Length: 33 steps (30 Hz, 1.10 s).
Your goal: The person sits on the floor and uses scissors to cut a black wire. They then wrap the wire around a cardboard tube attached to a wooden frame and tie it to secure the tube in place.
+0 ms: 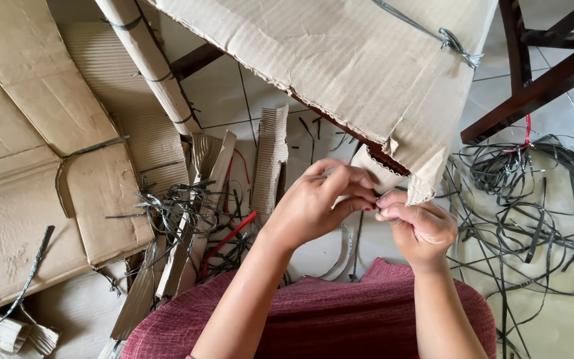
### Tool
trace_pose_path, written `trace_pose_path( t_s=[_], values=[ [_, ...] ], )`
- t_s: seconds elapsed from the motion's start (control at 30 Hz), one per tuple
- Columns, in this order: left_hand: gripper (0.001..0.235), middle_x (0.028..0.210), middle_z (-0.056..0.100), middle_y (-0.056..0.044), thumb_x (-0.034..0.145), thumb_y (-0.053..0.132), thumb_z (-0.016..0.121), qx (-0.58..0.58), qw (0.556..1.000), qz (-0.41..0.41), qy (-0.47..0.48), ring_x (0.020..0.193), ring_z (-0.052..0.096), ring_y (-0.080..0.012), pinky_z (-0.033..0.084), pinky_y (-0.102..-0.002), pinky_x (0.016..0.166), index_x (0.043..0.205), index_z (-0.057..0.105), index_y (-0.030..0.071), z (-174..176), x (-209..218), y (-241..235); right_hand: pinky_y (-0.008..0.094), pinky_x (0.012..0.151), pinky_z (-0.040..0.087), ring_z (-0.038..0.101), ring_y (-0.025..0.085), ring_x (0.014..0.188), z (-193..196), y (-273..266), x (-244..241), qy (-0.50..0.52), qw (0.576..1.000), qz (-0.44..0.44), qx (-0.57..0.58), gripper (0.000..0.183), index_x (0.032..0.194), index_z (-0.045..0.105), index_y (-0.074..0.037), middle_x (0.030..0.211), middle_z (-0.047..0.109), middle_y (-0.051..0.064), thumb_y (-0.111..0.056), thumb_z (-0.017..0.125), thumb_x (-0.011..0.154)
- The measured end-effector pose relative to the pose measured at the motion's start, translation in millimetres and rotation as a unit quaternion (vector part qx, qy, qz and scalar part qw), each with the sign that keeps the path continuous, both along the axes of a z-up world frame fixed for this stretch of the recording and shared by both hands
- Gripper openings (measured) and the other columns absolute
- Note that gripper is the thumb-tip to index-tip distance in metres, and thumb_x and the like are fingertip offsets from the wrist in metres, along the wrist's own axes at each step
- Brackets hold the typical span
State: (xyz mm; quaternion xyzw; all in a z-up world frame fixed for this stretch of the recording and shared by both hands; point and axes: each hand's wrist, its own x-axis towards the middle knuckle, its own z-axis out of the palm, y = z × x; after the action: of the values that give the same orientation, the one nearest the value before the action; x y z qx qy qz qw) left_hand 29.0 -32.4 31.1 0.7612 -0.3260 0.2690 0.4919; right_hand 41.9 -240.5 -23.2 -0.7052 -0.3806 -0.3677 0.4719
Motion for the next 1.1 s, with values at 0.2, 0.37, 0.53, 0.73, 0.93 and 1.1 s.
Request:
trace_pose_path(
  t_s=[0.2, 0.37, 0.53, 0.73, 0.93, 1.1],
  values=[
    [0.023, 0.084, 0.073, 0.009, 0.087, 0.003, 0.08, 0.034, 0.988, 0.097, -0.111, 0.077, 0.069, -0.0156, 0.051, -0.044, 0.106, 0.097, 0.061, 0.012, -28, 4, -12, 0.035, 0.059, 0.059, 0.07, 0.024, 0.062, -7, -3, -1, 0.047, 0.998, 0.024, 0.037, 0.021, 0.072, 0.068, 0.0, 0.071, 0.07, 0.014, -0.001, 0.079, 0.09],
    [0.03, 0.082, 0.072, 0.011, 0.083, 0.005, 0.083, 0.04, 0.988, 0.124, -0.081, 0.073, 0.068, -0.0138, 0.052, -0.043, 0.107, 0.102, 0.06, 0.012, -17, 0, -19, 0.036, 0.064, 0.06, 0.074, 0.026, 0.071, -24, -22, 1, -0.019, 1.0, -0.005, -0.01, 0.014, 0.077, 0.072, -0.003, 0.08, 0.073, 0.012, -0.001, 0.078, 0.089],
    [0.041, 0.085, 0.074, 0.003, 0.076, -0.006, 0.082, 0.064, 0.989, 0.125, -0.042, 0.072, 0.071, -0.0225, 0.051, -0.049, 0.107, 0.105, 0.055, 0.005, 15, -14, -21, 0.037, 0.07, 0.059, 0.07, 0.024, 0.075, 23, 0, -6, -0.147, 0.979, -0.06, -0.13, 0.013, 0.079, 0.074, -0.009, 0.097, 0.078, 0.009, -0.003, 0.08, 0.089],
    [0.047, 0.08, 0.073, 0.007, 0.077, -0.003, 0.076, 0.073, 0.985, 0.151, -0.038, 0.066, 0.071, -0.0209, 0.049, -0.047, 0.113, 0.117, 0.054, 0.008, 5, -15, -26, 0.033, 0.069, 0.059, 0.069, 0.022, 0.072, 20, 7, -7, -0.146, 0.978, -0.079, -0.124, 0.013, 0.078, 0.076, -0.008, 0.091, 0.077, 0.008, -0.003, 0.081, 0.089],
    [0.043, 0.08, 0.074, 0.006, 0.084, 0.007, 0.08, 0.058, 0.987, 0.139, -0.055, 0.073, 0.073, -0.0189, 0.047, -0.049, 0.115, 0.121, 0.058, 0.008, 5, -15, -24, 0.034, 0.06, 0.057, 0.066, 0.02, 0.062, 1, 8, -8, -0.095, 0.988, -0.112, -0.045, 0.018, 0.077, 0.078, -0.007, 0.076, 0.07, 0.006, 0.005, 0.081, 0.09],
    [0.036, 0.081, 0.074, 0.005, 0.089, 0.009, 0.079, 0.042, 0.987, 0.139, -0.066, 0.073, 0.072, -0.0195, 0.046, -0.052, 0.115, 0.118, 0.059, 0.006, 5, -14, -27, 0.036, 0.051, 0.054, 0.067, 0.025, 0.055, 7, 16, -9, -0.019, 0.993, -0.099, 0.067, 0.015, 0.082, 0.071, 0.008, 0.073, 0.07, 0.02, 0.007, 0.084, 0.089]
  ],
)
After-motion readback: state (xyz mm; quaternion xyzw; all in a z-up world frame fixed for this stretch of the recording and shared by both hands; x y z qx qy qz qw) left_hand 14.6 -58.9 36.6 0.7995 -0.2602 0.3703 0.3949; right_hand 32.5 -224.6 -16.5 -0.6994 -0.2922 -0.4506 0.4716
